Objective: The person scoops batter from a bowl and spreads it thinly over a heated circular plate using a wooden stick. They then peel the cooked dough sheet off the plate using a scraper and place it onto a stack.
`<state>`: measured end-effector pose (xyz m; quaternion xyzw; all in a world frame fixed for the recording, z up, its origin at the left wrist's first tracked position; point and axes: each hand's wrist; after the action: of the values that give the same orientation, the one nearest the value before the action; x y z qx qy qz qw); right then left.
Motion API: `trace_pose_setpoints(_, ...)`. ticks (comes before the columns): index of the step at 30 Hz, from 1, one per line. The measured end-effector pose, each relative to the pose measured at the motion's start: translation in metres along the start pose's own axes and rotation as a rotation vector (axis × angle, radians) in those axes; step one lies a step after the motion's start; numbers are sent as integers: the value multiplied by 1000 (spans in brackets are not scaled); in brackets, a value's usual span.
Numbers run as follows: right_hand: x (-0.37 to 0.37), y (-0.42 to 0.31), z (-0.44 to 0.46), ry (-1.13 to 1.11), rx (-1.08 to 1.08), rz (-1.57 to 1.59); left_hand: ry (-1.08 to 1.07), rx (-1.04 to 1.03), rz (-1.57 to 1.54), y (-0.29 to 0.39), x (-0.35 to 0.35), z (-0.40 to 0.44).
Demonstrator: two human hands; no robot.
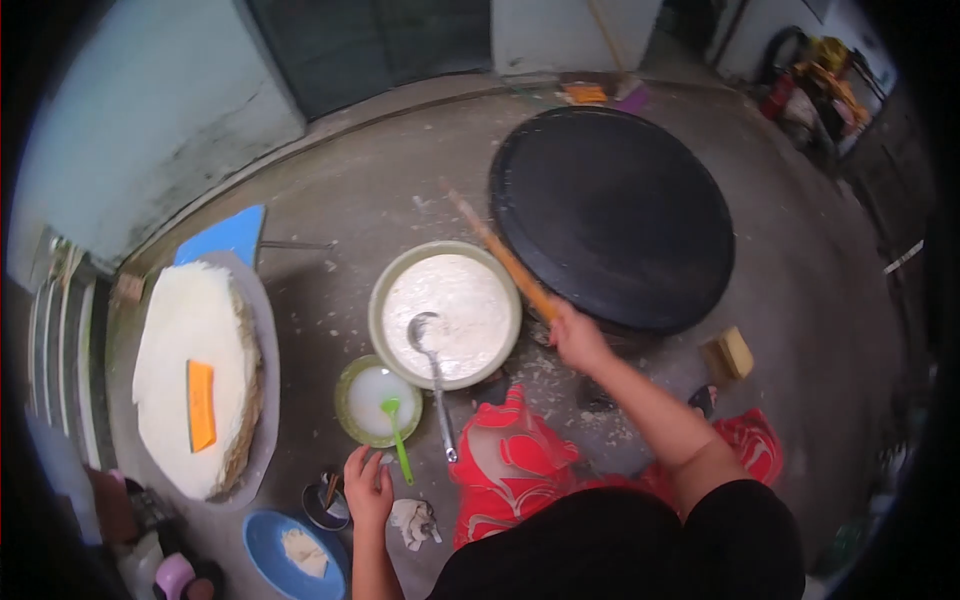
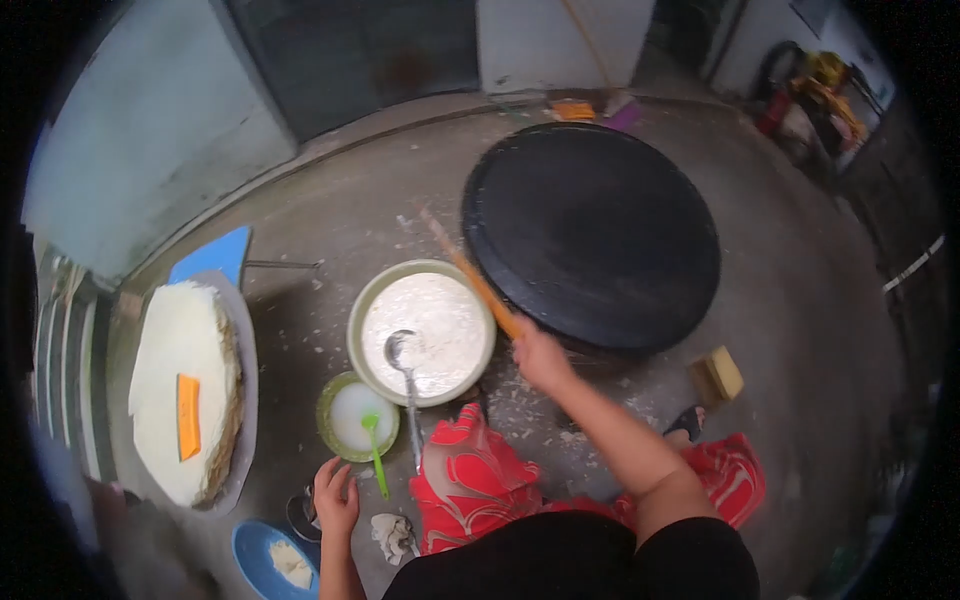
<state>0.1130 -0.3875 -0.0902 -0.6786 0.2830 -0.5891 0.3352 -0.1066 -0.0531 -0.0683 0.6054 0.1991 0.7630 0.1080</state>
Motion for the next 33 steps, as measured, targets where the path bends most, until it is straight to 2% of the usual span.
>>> trace_pose_setpoints(2, 65, 6, 10, 80, -138, -117, -16, 5, -32, -1, -9, -4)
trace_pose_setpoints(3, 93, 26, 19, 208, -196, -268, -20, 21, -44, -4, -14, -5)
trace_pose_setpoints(4, 124, 62, 27, 342, -281, -286, -26, 43, -53, -6, -17, -6)
trace_pose_setpoints(5, 151, 125, 38, 582, -402, -257, -28, 43, -72, -6, -19, -7)
trace_pose_setpoints(6, 181, 122, 33, 848, -696, 590, -28, 36, -79, -6, -22, -7)
trace_pose_setpoints(8, 229, 160, 33, 1061, -960, 782, -52, 64, -89, -8, -30, -9)
trace_pose_setpoints(9, 224, 142, 25, 1056, -957, 774, -51, 74, -93, -10, -36, -8)
trace_pose_setpoints(11, 191, 69, -6, 841, -425, 448, -62, 155, -106, -17, -54, -8)
trace_pose_setpoints(12, 174, 58, -11, 797, -423, 443, -87, 192, -62, -23, -67, -8)
trace_pose_setpoints(14, 136, 40, -14, 370, -101, 345, -163, 301, 76, -36, -92, -8)
trace_pose_setpoints(16, 100, -3, -22, 53, -83, 410, -267, 442, 245, -44, -117, -7)
trace_pose_setpoints(18, 79, -51, -27, -284, -103, 324, -332, 595, 367, -45, -137, -10)
trace_pose_setpoints(19, 69, -76, -29, -360, -80, 179, -347, 660, 410, -43, -142, -10)
trace_pose_setpoints(20, 58, -94, -28, -403, -69, 180, -424, 752, 346, -38, -142, -4)
trace_pose_setpoints(22, 37, -127, -25, -453, 383, -335, -498, 866, 273, -49, -152, -12)
trace_pose_setpoints(23, 25, -148, -22, -564, 306, -456, -461, 849, 164, -67, -178, -20)
trace_pose_setpoints(24, 10, -158, -20, -580, 318, -458, -419, 827, 58, -77, -192, -25)
trace_pose_setpoints(26, -19, -167, -14, -678, 488, -796, -349, 853, 67, -71, -185, -22)
trace_pose_setpoints(28, -55, -161, -1, -761, 459, -881, -285, 878, 80, -68, -174, -20)
trace_pose_setpoints(29, -71, -153, 4, -830, 422, -961, -229, 905, -76, -71, -168, -20)
trace_pose_setpoints(30, -84, -144, 7, -839, 431, -958, -169, 928, -228, -71, -160, -21)
trace_pose_setpoints(31, -98, -136, 11, -814, 393, -869, -163, 940, -223, -62, -144, -23)
trace_pose_setpoints(33, -116, -125, 17, -799, 367, -778, -39, 834, -306, -34, -118, -30)
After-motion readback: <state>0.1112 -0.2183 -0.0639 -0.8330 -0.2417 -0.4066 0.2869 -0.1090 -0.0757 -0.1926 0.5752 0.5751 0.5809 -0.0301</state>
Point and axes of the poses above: each hand's wrist, its own z-axis towards the middle knuckle, its own x-axis out of the back of the hand, y = z × x, and after that the axes turned 3 degrees about z, right-handed
